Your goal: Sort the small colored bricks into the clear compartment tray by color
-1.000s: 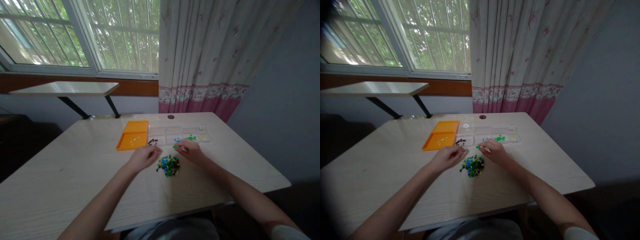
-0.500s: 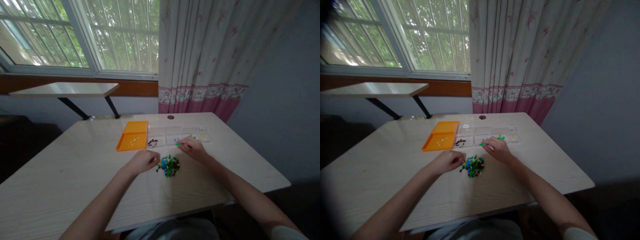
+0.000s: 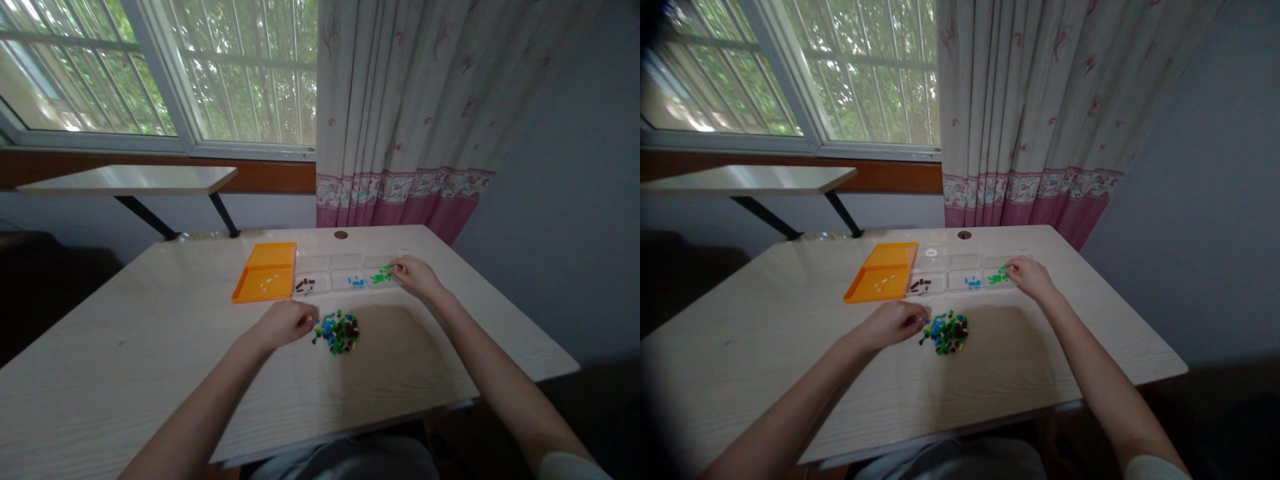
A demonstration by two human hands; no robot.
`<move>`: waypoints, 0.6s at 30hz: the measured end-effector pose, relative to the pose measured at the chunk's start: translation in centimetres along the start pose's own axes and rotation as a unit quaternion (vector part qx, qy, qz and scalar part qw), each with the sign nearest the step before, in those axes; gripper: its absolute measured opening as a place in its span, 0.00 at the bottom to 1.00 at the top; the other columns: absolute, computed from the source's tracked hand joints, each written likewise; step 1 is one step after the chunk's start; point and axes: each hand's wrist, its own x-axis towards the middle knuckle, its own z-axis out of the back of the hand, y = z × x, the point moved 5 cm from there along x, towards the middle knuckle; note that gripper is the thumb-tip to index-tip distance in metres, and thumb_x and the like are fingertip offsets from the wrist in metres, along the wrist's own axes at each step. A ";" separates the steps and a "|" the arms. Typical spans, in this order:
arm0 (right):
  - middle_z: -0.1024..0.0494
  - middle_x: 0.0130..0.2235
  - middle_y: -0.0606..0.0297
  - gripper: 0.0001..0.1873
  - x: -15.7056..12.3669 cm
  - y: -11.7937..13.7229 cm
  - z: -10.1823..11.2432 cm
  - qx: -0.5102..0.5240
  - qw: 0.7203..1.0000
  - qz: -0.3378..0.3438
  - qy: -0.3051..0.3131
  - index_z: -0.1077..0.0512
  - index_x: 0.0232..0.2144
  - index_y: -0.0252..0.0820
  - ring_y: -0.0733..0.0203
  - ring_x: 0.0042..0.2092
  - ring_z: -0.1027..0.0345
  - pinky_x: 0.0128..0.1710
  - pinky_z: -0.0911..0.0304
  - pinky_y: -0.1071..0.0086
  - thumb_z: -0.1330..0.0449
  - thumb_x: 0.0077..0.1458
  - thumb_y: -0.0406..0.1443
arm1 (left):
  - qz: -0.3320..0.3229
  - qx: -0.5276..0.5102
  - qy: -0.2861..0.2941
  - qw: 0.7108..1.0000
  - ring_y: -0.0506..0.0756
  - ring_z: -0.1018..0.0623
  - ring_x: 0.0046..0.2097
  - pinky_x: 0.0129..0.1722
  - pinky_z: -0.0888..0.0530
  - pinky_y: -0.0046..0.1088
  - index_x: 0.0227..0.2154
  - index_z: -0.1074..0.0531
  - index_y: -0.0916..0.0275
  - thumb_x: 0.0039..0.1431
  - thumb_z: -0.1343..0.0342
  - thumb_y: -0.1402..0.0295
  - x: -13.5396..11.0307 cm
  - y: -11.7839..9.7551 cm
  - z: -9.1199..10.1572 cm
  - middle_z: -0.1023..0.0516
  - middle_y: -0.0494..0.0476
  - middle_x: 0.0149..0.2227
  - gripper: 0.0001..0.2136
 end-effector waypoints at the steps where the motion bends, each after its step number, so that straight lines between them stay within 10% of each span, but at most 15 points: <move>1: 0.26 0.30 0.63 0.11 0.0 -0.3 -0.2 -0.013 1.000 -0.013 0.006 0.26 0.35 0.42 0.62 0.31 0.34 0.32 0.42 0.72 0.45 0.51 0.38 | 0.002 0.001 -0.001 1.000 0.49 0.28 0.27 0.26 0.38 0.20 0.30 0.28 0.60 0.53 0.53 0.69 0.0 0.0 0.0 0.25 0.51 0.26 0.09; 18: 0.25 0.32 0.64 0.11 -0.2 2.1 -1.1 0.028 1.000 -0.006 0.006 0.26 0.34 0.42 0.63 0.33 0.34 0.32 0.43 0.73 0.47 0.53 0.38 | 0.012 -0.013 0.003 1.000 0.49 0.29 0.25 0.26 0.38 0.20 0.33 0.28 0.58 0.51 0.53 0.71 -0.1 0.0 0.2 0.26 0.50 0.25 0.10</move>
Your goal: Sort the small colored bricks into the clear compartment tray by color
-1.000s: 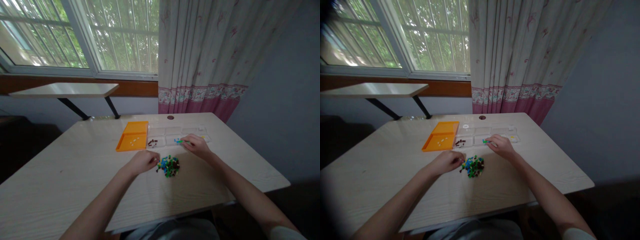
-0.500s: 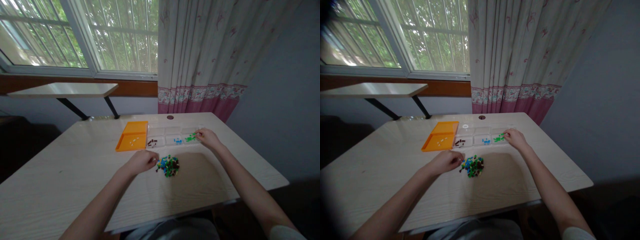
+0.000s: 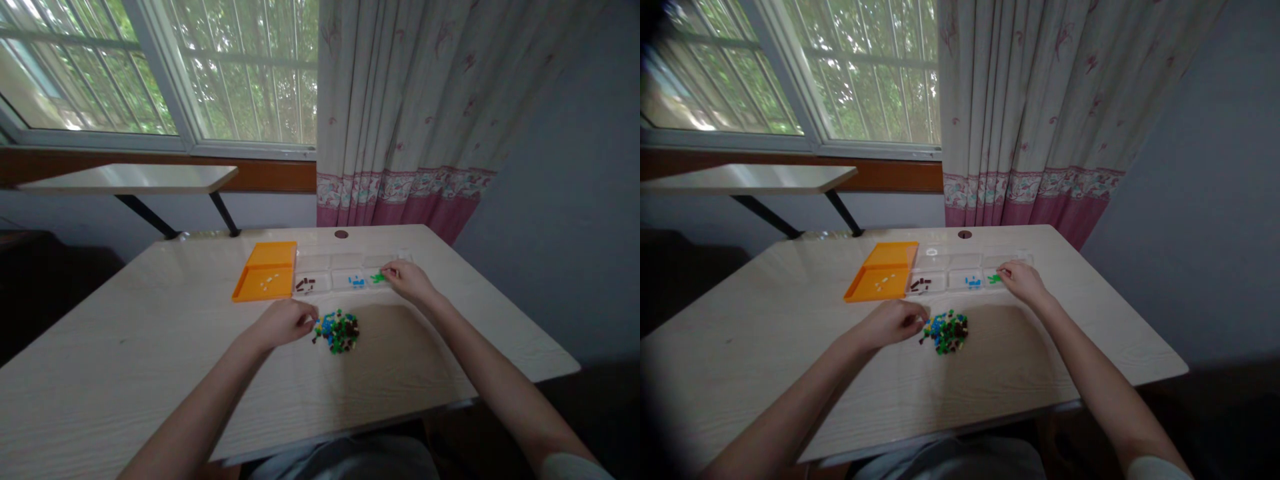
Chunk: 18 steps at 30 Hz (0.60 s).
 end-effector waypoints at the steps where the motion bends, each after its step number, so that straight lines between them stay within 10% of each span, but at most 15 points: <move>1: 0.25 0.31 0.64 0.11 -0.1 1.0 -0.3 0.006 1.000 0.016 0.004 0.26 0.34 0.42 0.63 0.33 0.34 0.32 0.43 0.73 0.47 0.53 0.38 | 0.001 0.001 -0.001 1.000 0.49 0.29 0.25 0.26 0.38 0.20 0.33 0.27 0.58 0.51 0.53 0.70 0.0 0.0 0.0 0.26 0.50 0.24 0.10; 9: 0.25 0.30 0.66 0.08 -2.1 8.8 -2.3 0.066 0.984 0.165 0.029 0.27 0.32 0.43 0.67 0.30 0.33 0.29 0.44 0.76 0.46 0.54 0.35 | -0.009 -0.003 -0.003 1.000 0.48 0.29 0.25 0.26 0.39 0.20 0.30 0.28 0.60 0.52 0.53 0.72 0.2 -0.4 -0.2 0.26 0.50 0.24 0.09; 18: 0.26 0.28 0.67 0.06 -3.4 12.0 -2.3 0.095 0.977 0.189 0.016 0.27 0.33 0.43 0.67 0.29 0.33 0.29 0.42 0.76 0.44 0.52 0.36 | 0.010 -0.050 -0.073 0.996 0.47 0.32 0.23 0.24 0.40 0.19 0.32 0.28 0.61 0.54 0.53 0.70 0.7 -1.5 0.3 0.29 0.49 0.21 0.09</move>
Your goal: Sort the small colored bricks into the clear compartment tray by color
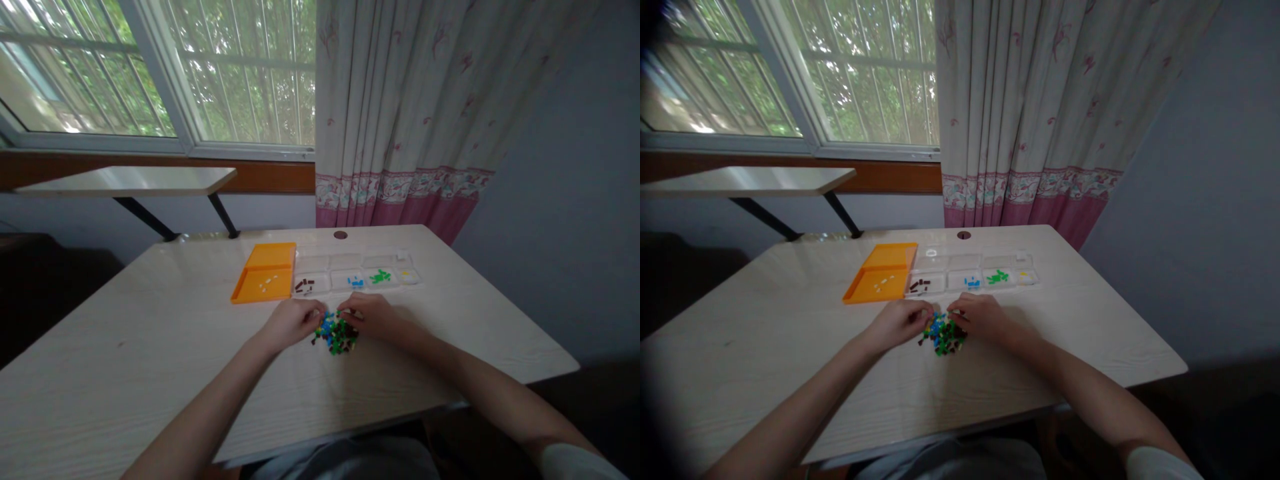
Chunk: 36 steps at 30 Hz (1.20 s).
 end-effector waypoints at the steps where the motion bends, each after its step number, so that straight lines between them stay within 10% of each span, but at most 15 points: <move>1: 0.25 0.29 0.67 0.07 0.0 0.2 -0.1 0.005 1.000 -0.001 -0.001 0.27 0.34 0.43 0.67 0.29 0.33 0.30 0.42 0.76 0.43 0.52 0.37 | 0.002 -0.015 -0.015 1.000 0.47 0.32 0.23 0.24 0.39 0.19 0.33 0.27 0.61 0.54 0.53 0.70 0.1 -0.2 0.0 0.29 0.49 0.21 0.09; 19: 0.25 0.28 0.66 0.08 0.1 0.5 0.1 0.065 0.997 -0.007 -0.048 0.26 0.35 0.44 0.67 0.29 0.33 0.30 0.40 0.76 0.43 0.53 0.38 | -0.013 -0.047 -0.071 0.996 0.46 0.33 0.22 0.24 0.39 0.19 0.33 0.28 0.61 0.55 0.52 0.68 0.3 -0.8 -0.4 0.31 0.48 0.19 0.09; 36: 0.27 0.23 0.67 0.07 -0.4 -3.4 4.5 -0.010 0.967 -0.004 -0.253 0.26 0.32 0.41 0.70 0.22 0.40 0.24 0.43 0.76 0.43 0.52 0.37 | -0.010 0.079 0.058 0.995 0.49 0.29 0.26 0.26 0.39 0.21 0.28 0.29 0.61 0.55 0.55 0.70 -0.2 1.2 -0.2 0.26 0.52 0.25 0.09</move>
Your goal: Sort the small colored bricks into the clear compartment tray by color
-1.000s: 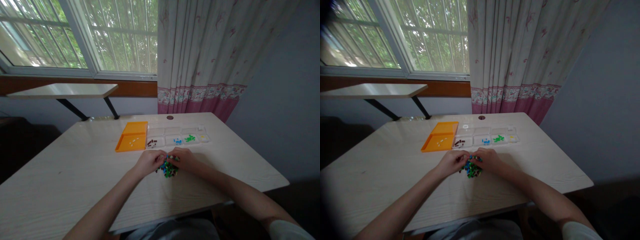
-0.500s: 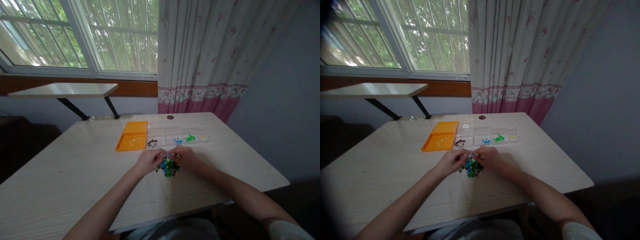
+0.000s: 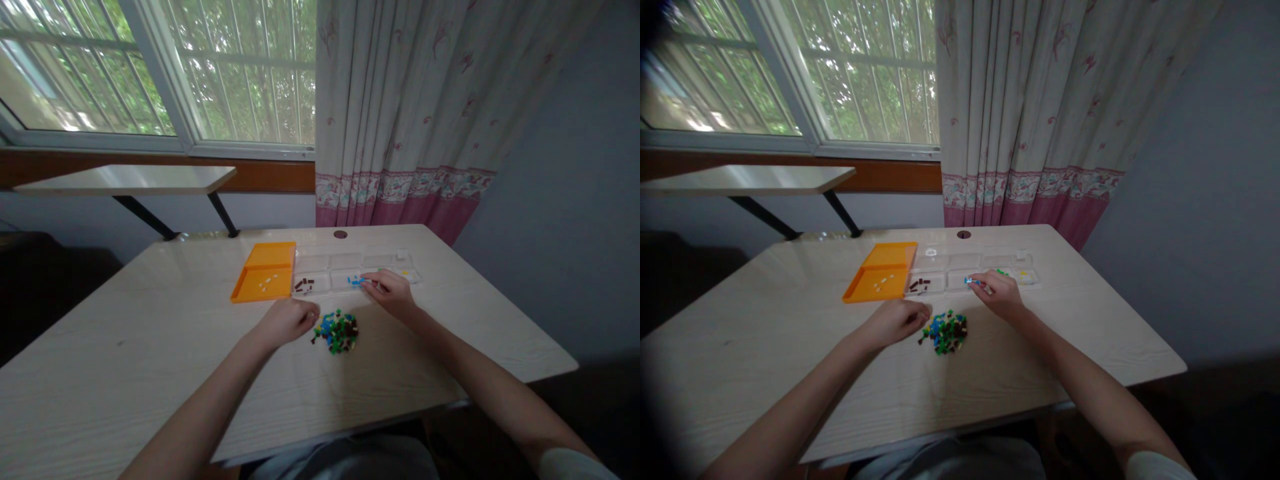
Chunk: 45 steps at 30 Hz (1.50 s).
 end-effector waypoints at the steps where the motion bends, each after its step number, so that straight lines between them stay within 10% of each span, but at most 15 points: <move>1: 0.27 0.23 0.67 0.07 0.0 0.0 0.0 -0.003 1.000 0.004 -0.002 0.26 0.32 0.40 0.70 0.21 0.40 0.24 0.43 0.76 0.43 0.52 0.37 | 0.000 0.001 0.004 1.000 0.49 0.29 0.26 0.26 0.39 0.21 0.28 0.29 0.61 0.55 0.55 0.70 0.0 -0.1 0.0 0.26 0.52 0.25 0.09; 26: 0.27 0.26 0.65 0.11 -0.7 -4.8 -2.8 -0.055 0.976 -0.187 0.102 0.26 0.33 0.41 0.64 0.28 0.35 0.31 0.41 0.72 0.45 0.51 0.39 | -0.006 0.021 0.007 1.000 0.50 0.28 0.27 0.26 0.40 0.21 0.28 0.29 0.61 0.55 0.55 0.70 0.1 -0.2 0.0 0.25 0.52 0.26 0.10; 45: 0.26 0.28 0.65 0.09 -1.0 -2.5 -3.2 -0.020 0.980 -0.139 0.144 0.26 0.34 0.40 0.66 0.29 0.35 0.31 0.41 0.74 0.46 0.52 0.34 | 0.003 0.028 0.012 1.000 0.50 0.28 0.27 0.26 0.40 0.21 0.28 0.29 0.60 0.55 0.56 0.70 0.1 -0.4 0.3 0.25 0.51 0.25 0.10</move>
